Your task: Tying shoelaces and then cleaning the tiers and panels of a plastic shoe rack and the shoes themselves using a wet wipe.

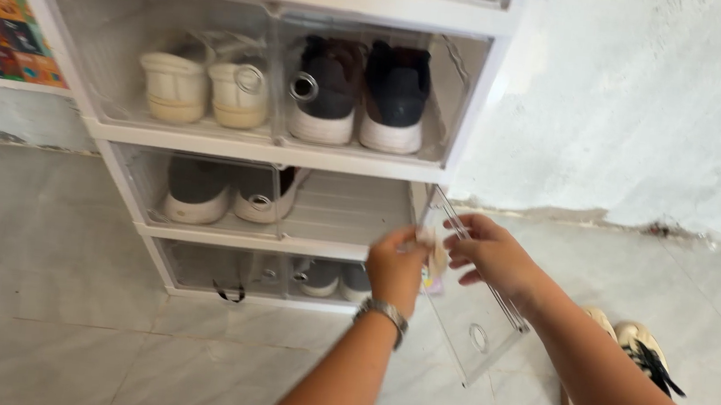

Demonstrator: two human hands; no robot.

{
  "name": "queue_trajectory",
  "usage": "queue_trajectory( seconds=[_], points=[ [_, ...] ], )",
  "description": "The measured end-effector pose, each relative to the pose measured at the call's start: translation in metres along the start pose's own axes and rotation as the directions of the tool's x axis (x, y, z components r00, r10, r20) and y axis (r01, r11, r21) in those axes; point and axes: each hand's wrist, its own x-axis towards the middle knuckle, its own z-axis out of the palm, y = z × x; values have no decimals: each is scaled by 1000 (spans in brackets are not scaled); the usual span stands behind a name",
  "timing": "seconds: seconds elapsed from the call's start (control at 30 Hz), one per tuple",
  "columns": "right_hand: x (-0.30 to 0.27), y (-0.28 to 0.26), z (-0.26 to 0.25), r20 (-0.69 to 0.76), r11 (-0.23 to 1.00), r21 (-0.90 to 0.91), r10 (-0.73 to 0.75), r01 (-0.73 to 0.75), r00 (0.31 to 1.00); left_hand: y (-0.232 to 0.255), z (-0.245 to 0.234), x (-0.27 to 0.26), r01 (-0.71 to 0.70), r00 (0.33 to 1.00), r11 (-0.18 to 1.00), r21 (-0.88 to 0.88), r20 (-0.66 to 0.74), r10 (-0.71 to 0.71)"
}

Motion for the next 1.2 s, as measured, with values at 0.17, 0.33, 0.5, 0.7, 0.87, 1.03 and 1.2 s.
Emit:
queue_trajectory(
  seconds=[0.17, 0.33, 0.5, 0.7, 0.87, 1.03, 1.2],
  points=[
    [-11, -4, 4, 21, 998, 66, -9, 8, 1000, 28, 9, -16, -97, 992, 984, -148, 64, 108],
    [-16, -9, 5, 22, 995, 100, -22, 20, 1000, -16, 5, -25, -102, 994, 986, -131, 30, 107],
    [-18, -9, 10, 28, 990, 140, 22, -25, 999, -7, -3, -36, 55, 993, 998, 29, 101, -58],
    [-23, -14, 8, 76, 945, 288, 140, -156, 987, 23, 10, -68, 188, 947, 940, -284, 305, -97],
    [-7, 3, -1, 14, 992, 87, 94, -95, 995, 5, 9, -95, -31, 970, 998, 48, 244, 19],
    [-14, 9, -10, 9, 987, 95, 128, -128, 992, -21, 14, -86, -105, 986, 963, 247, 152, 69],
    [-1, 34, -19, 13, 999, 16, -41, 41, 999, 25, 11, -91, 71, 967, 997, 14, 244, -72]
  ],
)
